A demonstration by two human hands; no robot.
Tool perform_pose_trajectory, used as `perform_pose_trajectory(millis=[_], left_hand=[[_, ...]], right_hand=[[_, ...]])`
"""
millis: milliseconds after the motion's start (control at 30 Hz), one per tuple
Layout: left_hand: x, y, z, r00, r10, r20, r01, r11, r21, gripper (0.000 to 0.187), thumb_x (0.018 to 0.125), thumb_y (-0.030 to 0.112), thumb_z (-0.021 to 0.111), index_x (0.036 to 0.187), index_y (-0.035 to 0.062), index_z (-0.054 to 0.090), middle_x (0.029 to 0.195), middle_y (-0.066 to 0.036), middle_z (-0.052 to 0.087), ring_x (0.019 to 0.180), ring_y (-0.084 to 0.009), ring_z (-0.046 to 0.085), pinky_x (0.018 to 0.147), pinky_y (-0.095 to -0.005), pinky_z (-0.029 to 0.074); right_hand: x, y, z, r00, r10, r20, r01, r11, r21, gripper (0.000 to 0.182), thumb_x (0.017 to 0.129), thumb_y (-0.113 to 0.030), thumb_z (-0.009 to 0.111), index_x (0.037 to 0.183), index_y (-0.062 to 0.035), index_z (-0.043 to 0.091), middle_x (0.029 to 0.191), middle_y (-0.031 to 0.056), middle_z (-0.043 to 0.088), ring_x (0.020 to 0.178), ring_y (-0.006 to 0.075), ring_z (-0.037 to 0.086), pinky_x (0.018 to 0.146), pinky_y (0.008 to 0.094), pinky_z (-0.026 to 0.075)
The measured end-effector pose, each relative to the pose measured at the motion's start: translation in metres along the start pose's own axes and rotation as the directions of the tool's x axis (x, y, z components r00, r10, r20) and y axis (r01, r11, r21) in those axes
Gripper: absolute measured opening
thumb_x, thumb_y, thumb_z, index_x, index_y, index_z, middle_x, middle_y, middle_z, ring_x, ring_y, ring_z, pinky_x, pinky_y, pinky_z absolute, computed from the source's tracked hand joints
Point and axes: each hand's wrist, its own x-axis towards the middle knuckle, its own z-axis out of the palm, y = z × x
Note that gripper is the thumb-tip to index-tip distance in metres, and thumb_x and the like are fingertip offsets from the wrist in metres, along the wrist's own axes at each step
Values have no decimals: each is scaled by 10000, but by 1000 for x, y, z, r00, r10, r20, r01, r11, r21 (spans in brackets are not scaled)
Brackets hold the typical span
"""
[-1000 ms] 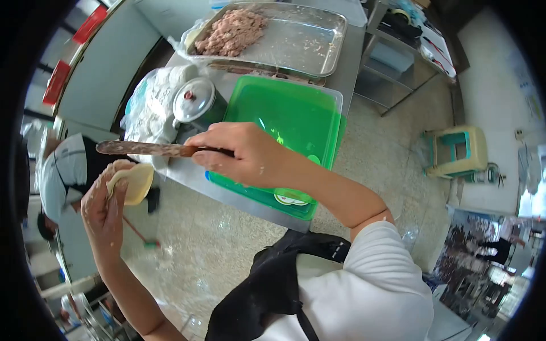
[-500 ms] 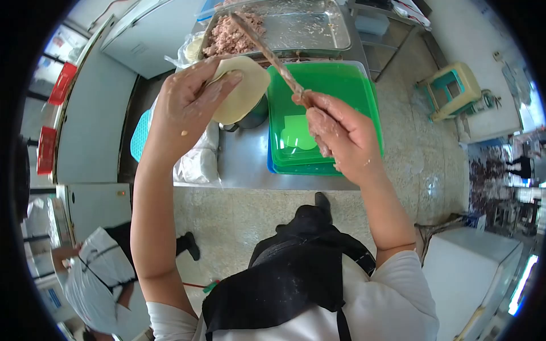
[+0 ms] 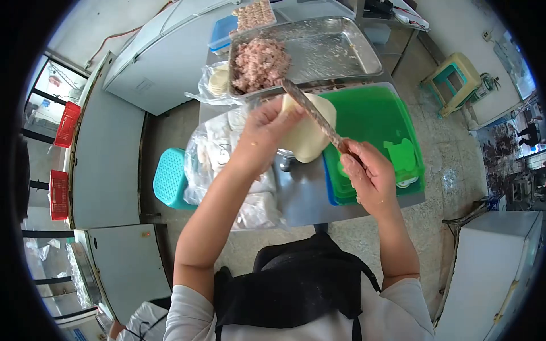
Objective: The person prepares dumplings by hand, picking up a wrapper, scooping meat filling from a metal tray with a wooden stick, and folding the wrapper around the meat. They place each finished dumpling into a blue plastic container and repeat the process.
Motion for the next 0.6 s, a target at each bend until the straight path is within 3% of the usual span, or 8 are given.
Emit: perform_pose_trajectory(millis=[133, 300, 433, 600], left_hand=[[-6, 7, -61, 990, 21, 142, -36, 994, 105, 282, 925, 244, 601, 1082, 10, 626, 968, -42, 665, 845, -94, 620, 759, -244, 484], [-42, 55, -153, 978, -76, 192, 54, 991, 120, 286, 905, 238, 629, 1060, -3, 644, 928, -65, 679, 807, -116, 645, 733, -253, 510], [-43, 76, -218, 952, -140, 271, 61, 957, 282, 291, 896, 239, 642, 1045, -10, 651, 914, -68, 680, 791, -117, 646, 718, -245, 509], [-27, 67, -252, 922, -132, 365, 44, 970, 240, 296, 894, 244, 646, 1052, -6, 653, 908, -62, 681, 769, -102, 633, 707, -247, 503]], right_hand=[[-2, 2, 53, 990, -99, -100, 92, 993, -79, 248, 926, -78, 573, 1133, 57, 575, 869, 22, 551, 649, 31, 461, 525, 172, 365], [-28, -14, 144, 963, 25, -269, -6, 997, 72, 258, 916, -58, 576, 1144, 63, 573, 850, 14, 556, 626, 22, 437, 518, 169, 348], [-39, -12, 213, 948, 19, -319, -39, 998, -58, 264, 919, -65, 568, 1151, 61, 565, 830, 17, 553, 622, 25, 432, 514, 174, 340], [-38, -26, 255, 920, 32, -391, -61, 996, -62, 249, 917, -68, 565, 1132, 57, 582, 821, 12, 549, 618, 29, 430, 520, 177, 336]])
